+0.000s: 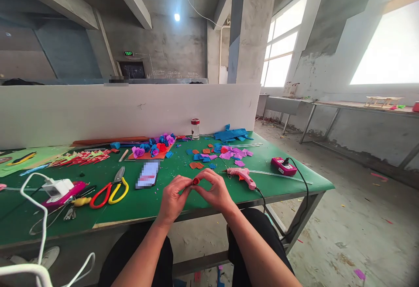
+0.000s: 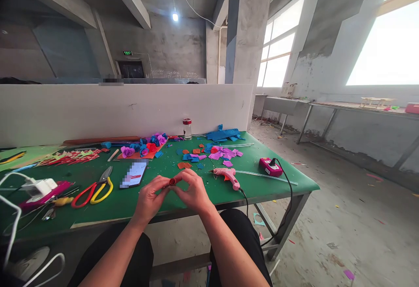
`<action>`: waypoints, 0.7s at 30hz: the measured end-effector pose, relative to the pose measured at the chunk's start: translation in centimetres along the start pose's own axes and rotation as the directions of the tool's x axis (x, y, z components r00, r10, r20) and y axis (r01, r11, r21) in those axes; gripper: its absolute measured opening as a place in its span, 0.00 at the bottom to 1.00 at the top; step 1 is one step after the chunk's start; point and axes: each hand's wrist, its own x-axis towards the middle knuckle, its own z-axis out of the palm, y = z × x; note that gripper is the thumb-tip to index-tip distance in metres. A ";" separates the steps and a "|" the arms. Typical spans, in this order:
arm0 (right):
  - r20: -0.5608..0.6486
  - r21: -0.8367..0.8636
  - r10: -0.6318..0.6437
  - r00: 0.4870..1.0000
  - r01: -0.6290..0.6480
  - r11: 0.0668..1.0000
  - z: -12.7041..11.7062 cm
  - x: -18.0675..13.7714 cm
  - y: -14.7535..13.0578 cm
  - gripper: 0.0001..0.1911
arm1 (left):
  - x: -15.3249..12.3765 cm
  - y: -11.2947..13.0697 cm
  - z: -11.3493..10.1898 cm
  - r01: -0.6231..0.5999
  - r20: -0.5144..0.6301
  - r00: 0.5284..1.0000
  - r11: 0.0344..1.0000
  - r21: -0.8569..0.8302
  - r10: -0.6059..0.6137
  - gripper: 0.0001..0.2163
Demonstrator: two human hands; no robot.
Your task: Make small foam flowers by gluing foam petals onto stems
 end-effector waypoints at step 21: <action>-0.090 0.066 0.042 0.995 -0.036 0.997 -0.3 0.3 1.1 0.10 | 0.2 0.3 0.9 0.447 0.016 0.885 0.841 -0.303 -0.465 0.06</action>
